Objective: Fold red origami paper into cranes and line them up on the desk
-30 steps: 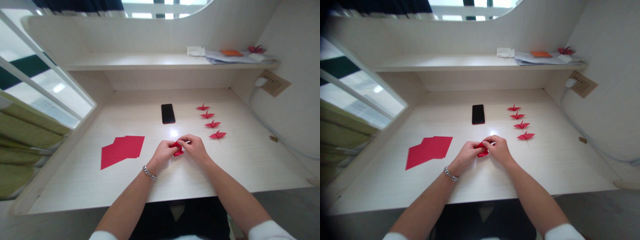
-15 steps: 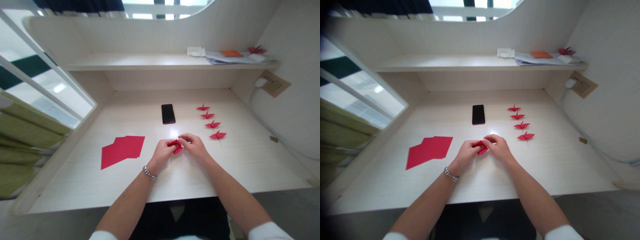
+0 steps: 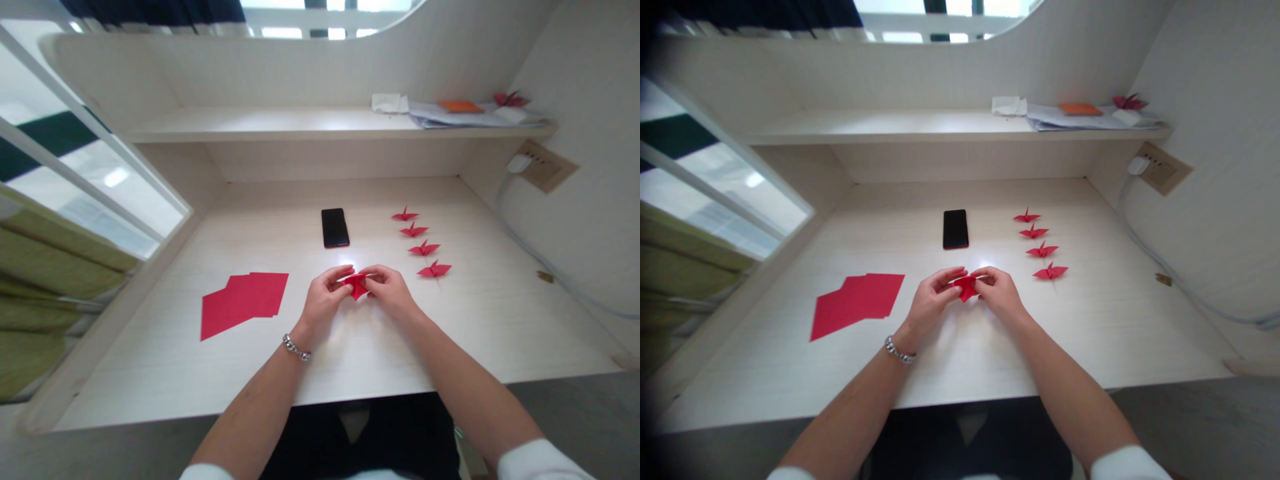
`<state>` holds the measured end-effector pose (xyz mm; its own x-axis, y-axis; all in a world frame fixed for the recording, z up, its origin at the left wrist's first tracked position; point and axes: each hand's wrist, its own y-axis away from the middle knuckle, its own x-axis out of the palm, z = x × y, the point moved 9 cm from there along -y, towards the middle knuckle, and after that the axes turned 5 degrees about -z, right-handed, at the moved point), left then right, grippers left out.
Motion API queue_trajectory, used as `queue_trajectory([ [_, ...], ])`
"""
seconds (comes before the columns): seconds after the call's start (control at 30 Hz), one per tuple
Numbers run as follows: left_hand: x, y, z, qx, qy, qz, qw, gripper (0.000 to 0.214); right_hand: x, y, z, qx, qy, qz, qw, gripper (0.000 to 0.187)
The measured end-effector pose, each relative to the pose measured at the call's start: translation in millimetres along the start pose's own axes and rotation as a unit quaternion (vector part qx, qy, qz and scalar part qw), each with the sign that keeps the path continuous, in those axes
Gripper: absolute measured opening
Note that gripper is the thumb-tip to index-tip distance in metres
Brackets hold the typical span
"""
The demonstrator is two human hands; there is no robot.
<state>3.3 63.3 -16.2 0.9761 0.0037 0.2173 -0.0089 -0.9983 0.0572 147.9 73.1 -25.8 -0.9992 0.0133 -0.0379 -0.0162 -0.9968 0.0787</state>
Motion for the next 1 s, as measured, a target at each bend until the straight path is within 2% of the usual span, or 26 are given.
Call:
queue_trajectory([
  [0.1, 0.4, 0, 1, -0.006, 0.014, 0.000, 1.000, 0.041, 5, 2, 4, -0.007, 0.007, 0.022, 1.000, 0.031],
  [0.23, 3.7, 0, 7, -0.032, 0.048, 0.017, 0.998, 0.038, 4, 3, 9, -0.023, 0.007, 0.011, 1.000, 0.027],
  [0.33, 3.5, 0, 14, -0.082, 0.110, 0.015, 0.990, 0.033, 3, 2, 3, -0.004, -0.013, 0.012, 1.000, 0.024],
  [0.43, -0.1, -2, 18, -0.112, 0.130, 0.004, 0.985, 0.030, 5, 1, -4, 0.020, -0.041, 0.028, 0.999, 0.025],
  [0.7, -0.7, -2, 17, -0.110, 0.126, 0.046, 0.985, 0.030, 6, 1, -8, 0.043, -0.050, 0.043, 0.997, 0.023],
  [0.87, 4.1, -1, 17, -0.098, 0.107, 0.079, 0.986, 0.026, 6, 0, -3, 0.004, -0.033, 0.051, 0.998, 0.023],
  [1.0, 6.0, 0, 19, -0.105, 0.106, 0.092, 0.985, 0.029, 5, 1, 1, -0.021, 0.034, 0.045, 0.998, 0.024],
])
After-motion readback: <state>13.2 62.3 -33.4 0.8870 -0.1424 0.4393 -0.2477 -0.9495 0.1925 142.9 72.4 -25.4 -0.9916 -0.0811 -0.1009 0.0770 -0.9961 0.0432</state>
